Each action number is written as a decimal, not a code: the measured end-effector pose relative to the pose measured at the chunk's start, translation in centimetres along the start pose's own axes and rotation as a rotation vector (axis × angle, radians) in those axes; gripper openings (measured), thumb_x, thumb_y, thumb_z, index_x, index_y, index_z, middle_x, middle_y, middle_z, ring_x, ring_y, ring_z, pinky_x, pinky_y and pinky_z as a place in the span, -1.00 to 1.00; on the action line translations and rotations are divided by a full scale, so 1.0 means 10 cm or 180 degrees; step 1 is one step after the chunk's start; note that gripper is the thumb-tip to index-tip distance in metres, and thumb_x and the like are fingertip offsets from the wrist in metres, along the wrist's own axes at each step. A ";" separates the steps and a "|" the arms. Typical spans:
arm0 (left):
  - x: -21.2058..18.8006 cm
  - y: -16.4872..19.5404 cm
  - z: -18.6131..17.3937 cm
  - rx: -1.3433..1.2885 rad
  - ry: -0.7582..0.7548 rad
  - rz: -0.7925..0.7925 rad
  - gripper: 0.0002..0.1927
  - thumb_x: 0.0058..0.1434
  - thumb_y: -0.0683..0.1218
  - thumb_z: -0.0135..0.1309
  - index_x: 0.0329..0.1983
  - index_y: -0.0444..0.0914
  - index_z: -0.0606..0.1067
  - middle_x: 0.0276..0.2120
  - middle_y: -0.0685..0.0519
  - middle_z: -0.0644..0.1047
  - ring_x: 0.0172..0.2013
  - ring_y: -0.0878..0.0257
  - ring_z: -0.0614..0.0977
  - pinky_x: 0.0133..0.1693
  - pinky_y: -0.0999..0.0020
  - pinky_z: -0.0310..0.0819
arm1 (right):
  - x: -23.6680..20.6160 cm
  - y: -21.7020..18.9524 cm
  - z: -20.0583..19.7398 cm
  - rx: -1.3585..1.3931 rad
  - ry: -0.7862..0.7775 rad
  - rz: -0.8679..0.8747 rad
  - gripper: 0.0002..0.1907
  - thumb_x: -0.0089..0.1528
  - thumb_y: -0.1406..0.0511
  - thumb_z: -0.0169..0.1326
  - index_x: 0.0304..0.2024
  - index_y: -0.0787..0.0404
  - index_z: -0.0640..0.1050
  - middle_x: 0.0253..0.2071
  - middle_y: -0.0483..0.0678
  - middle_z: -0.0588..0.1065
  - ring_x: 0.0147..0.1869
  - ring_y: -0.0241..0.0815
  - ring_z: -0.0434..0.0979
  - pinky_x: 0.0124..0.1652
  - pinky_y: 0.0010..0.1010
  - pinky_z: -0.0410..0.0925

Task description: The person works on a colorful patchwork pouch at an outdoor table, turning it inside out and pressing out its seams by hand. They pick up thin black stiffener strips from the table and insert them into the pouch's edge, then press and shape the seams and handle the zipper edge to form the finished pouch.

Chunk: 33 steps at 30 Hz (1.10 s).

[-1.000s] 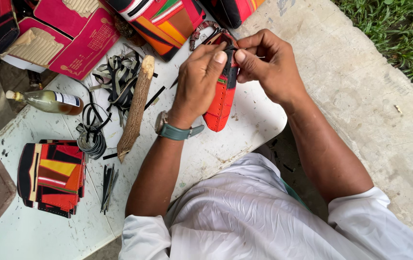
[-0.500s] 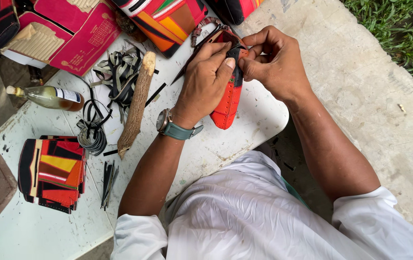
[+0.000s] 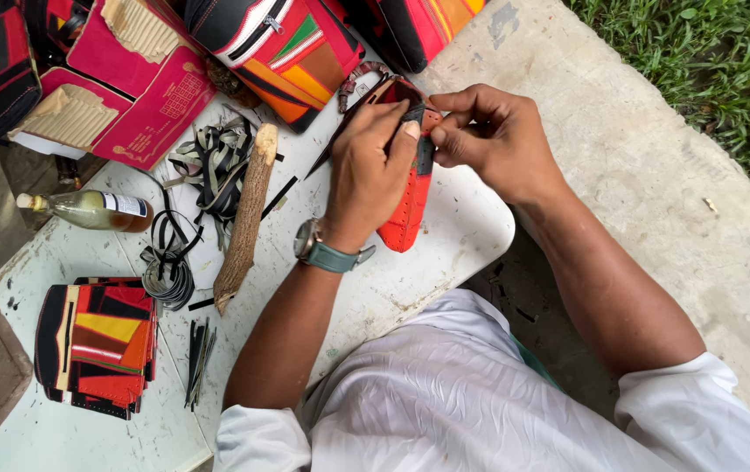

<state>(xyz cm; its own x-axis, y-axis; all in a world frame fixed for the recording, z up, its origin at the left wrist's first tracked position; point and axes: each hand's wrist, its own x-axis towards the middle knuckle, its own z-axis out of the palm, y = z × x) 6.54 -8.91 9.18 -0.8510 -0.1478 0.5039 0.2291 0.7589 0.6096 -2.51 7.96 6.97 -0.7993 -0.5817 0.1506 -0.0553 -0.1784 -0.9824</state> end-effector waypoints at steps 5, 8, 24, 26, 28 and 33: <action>0.00 -0.05 -0.07 0.0055 -0.0084 -0.0172 -0.69 0.35 -0.11 0.06 0.02 -0.41 0.58 -0.10 -0.18 0.62 -0.06 -0.03 0.67 0.05 0.18 0.56 | -0.01 -0.01 0.07 -0.0044 -0.0171 -0.0108 -0.79 0.35 0.44 0.17 0.03 0.41 0.59 -0.21 -0.07 0.62 -0.26 -0.39 0.62 -0.22 -0.55 0.56; 0.03 -0.09 -0.02 0.0329 0.0024 -0.0136 -0.71 0.35 -0.12 0.05 0.00 -0.41 0.58 -0.08 -0.19 0.62 -0.04 -0.05 0.65 0.05 0.16 0.53 | 0.01 0.00 0.18 -0.0379 -0.0056 -0.0252 -0.82 0.36 0.43 0.18 -0.02 0.42 0.61 -0.27 -0.04 0.61 -0.28 -0.38 0.61 -0.26 -0.54 0.55; -0.09 -0.45 0.11 -0.0139 0.0051 -0.0045 -0.58 0.52 -0.03 -0.05 0.30 -0.38 0.43 0.14 -0.14 0.51 0.14 0.00 0.59 0.18 0.19 0.47 | 0.04 0.23 0.12 0.0300 0.0149 0.0182 -0.77 0.31 0.38 0.22 -0.02 0.39 0.58 -0.19 0.00 0.63 -0.18 -0.26 0.67 -0.19 -0.45 0.59; -0.09 -0.42 0.14 -0.0306 0.0002 -0.0159 -0.61 0.49 -0.04 -0.07 0.24 -0.35 0.50 0.09 -0.12 0.54 0.07 0.02 0.63 0.11 0.20 0.52 | 0.06 0.26 0.14 0.0324 0.0240 0.0172 -0.80 0.31 0.40 0.23 -0.06 0.40 0.59 -0.21 0.02 0.62 -0.21 -0.25 0.66 -0.21 -0.44 0.60; -0.07 -0.38 0.17 -0.0157 0.0044 -0.0086 -0.62 0.48 -0.04 -0.05 0.22 -0.36 0.50 0.08 -0.12 0.53 0.06 0.02 0.63 0.10 0.20 0.54 | 0.07 0.30 0.18 0.0338 0.0296 0.0162 -0.82 0.30 0.41 0.23 -0.09 0.41 0.59 -0.24 0.03 0.62 -0.24 -0.25 0.66 -0.23 -0.44 0.60; 0.00 -0.27 0.13 -0.0077 0.0071 -0.0013 -0.63 0.41 -0.04 0.00 0.15 -0.36 0.52 0.02 -0.11 0.55 0.00 0.02 0.64 0.04 0.21 0.56 | 0.05 0.28 0.16 0.0331 0.0233 0.0079 -0.87 0.28 0.45 0.22 -0.15 0.42 0.57 -0.25 0.04 0.61 -0.27 -0.26 0.65 -0.25 -0.48 0.57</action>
<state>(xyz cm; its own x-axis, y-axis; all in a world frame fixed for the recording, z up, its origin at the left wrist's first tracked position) 5.32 -10.18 6.74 -0.8413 -0.1651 0.5148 0.2374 0.7427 0.6261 -2.13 5.85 4.45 -0.8414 -0.5281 0.1143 0.0242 -0.2482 -0.9684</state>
